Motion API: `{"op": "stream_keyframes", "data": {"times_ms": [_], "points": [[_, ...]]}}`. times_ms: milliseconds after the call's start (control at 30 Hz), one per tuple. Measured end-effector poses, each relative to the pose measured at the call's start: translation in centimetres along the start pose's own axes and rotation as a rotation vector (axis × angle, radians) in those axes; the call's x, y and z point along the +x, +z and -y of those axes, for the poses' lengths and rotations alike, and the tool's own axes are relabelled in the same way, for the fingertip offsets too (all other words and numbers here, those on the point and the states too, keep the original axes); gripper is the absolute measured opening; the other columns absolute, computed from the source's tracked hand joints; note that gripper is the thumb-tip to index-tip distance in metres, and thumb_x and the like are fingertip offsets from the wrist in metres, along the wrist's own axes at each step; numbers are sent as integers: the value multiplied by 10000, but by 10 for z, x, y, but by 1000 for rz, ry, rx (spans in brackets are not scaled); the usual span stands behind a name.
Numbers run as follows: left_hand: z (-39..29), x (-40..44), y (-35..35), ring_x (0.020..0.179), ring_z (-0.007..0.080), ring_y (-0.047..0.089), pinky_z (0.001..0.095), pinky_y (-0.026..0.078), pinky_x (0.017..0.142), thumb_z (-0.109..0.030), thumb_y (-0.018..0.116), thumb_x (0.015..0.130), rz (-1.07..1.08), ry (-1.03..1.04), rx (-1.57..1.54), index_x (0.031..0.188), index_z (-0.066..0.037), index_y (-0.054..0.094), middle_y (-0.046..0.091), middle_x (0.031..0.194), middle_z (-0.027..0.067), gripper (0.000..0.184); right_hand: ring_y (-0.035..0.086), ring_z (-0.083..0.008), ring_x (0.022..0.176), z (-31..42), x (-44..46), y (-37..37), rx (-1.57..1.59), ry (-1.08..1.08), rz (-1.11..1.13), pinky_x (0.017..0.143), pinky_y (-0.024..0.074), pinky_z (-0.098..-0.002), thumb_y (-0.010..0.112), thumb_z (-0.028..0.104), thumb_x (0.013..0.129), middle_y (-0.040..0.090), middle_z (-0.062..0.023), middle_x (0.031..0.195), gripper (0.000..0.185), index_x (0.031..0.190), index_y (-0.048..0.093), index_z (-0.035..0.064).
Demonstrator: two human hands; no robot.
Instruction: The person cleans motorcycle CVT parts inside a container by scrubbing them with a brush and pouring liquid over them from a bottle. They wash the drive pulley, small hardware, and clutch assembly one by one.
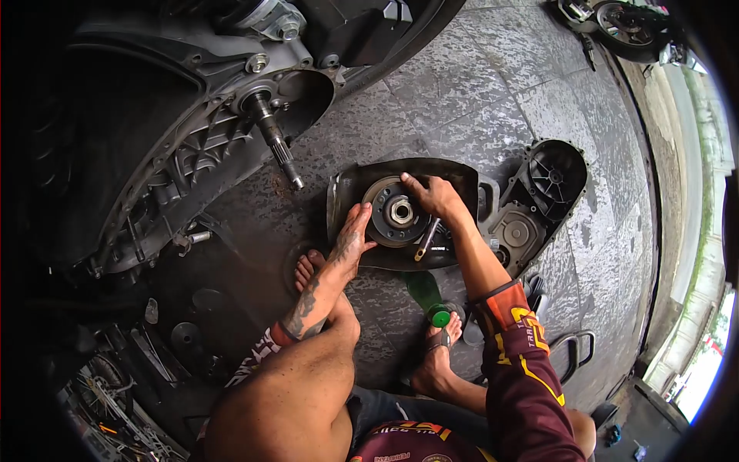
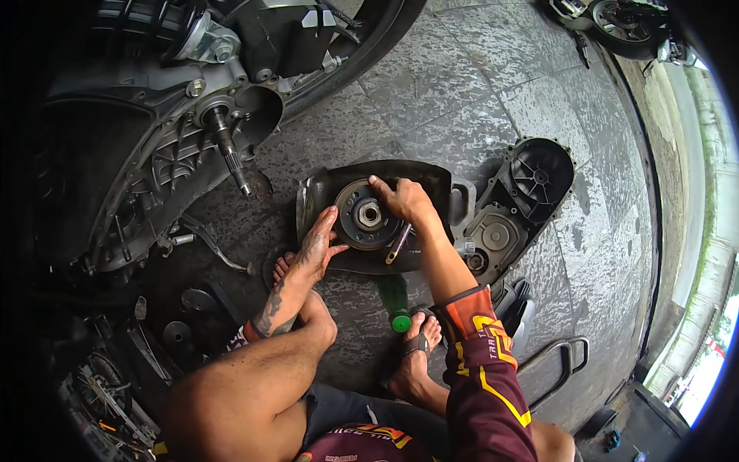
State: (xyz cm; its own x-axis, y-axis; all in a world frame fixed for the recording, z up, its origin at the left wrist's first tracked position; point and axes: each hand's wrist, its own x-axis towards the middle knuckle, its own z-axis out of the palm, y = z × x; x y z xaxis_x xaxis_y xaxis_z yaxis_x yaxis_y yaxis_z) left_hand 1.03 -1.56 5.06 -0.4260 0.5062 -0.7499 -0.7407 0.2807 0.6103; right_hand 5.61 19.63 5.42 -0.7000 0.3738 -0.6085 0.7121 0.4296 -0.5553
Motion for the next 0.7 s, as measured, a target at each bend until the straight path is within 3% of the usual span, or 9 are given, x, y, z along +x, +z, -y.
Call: {"op": "stream_keyframes", "data": {"times_ms": [67, 133, 267, 300, 333, 400, 500, 633, 700], "points": [[10, 10, -2, 1495, 288, 153, 571, 260, 1114, -615, 470, 961, 11, -19, -58, 1554, -89, 149, 139, 1626, 127, 855, 600, -440, 1139, 1, 0, 13, -2, 119, -97, 975, 483, -454, 569, 644, 880, 640, -325, 1128, 801, 1214, 608, -83], [18, 15, -3, 1409, 319, 289, 560, 348, 1052, -558, 498, 981, -37, 21, -175, 1495, -185, 335, 313, 1533, 59, 656, 612, -430, 1131, 2, -7, 14, 16, 119, -123, 968, 490, -449, 600, 650, 856, 642, -326, 1129, 812, 1210, 611, -80], [17, 6, 4, 1407, 253, 275, 584, 284, 1075, -612, 455, 976, -82, 21, -230, 1455, -204, 354, 308, 1512, 61, 637, 606, -402, 1163, -6, -30, 20, 102, -35, -151, 981, 484, -437, 738, 611, 763, 632, -304, 1188, 877, 1244, 569, -101], [16, 3, 5, 1420, 231, 249, 569, 206, 1114, -619, 450, 975, -100, -5, -230, 1450, -203, 346, 290, 1522, 67, 640, 589, -395, 1193, -1, -41, 17, 85, -89, -164, 1003, 471, -426, 781, 557, 746, 597, -311, 1245, 886, 1265, 543, -120], [14, 1, 7, 1420, 231, 249, 569, 206, 1114, -619, 450, 975, -99, -4, -238, 1450, -203, 346, 290, 1522, 67, 640, 571, -387, 1222, 1, -48, 16, 68, -144, -182, 1026, 458, -414, 824, 503, 728, 561, -319, 1303, 903, 1285, 518, -138], [12, 0, 13, 1293, 185, 343, 416, 257, 1095, -622, 454, 973, -185, 120, -148, 1368, -84, 363, 392, 1366, 71, 674, 608, -384, 1154, -3, -53, 24, 25, -230, -274, 977, 483, -411, 868, 427, 687, 618, -274, 1216, 825, 1236, 560, -107], [15, 5, 14, 1202, 151, 387, 340, 296, 1055, -583, 449, 995, -201, 281, -169, 1308, -75, 410, 435, 1253, 51, 598, 591, -401, 993, 6, -66, 28, 82, -441, -374, 857, 480, -457, 875, 360, 654, 602, -221, 1016, 698, 1130, 582, -59], [11, 8, 18, 1113, 125, 430, 291, 314, 1018, -502, 427, 1035, -214, 387, -233, 1240, -60, 461, 471, 1172, 40, 489, 579, -381, 995, 10, -71, 22, 52, -576, -447, 857, 485, -439, 882, 310, 635, 587, -187, 1070, 692, 1145, 566, -36], [10, 13, 16, 1173, 141, 414, 338, 289, 1052, -519, 415, 1031, -157, 415, -263, 1192, -104, 477, 477, 1186, 37, 449, 578, -377, 995, 14, -70, 14, 51, -629, -464, 861, 484, -437, 882, 301, 632, 588, -184, 1068, 688, 1145, 566, -31]]}}
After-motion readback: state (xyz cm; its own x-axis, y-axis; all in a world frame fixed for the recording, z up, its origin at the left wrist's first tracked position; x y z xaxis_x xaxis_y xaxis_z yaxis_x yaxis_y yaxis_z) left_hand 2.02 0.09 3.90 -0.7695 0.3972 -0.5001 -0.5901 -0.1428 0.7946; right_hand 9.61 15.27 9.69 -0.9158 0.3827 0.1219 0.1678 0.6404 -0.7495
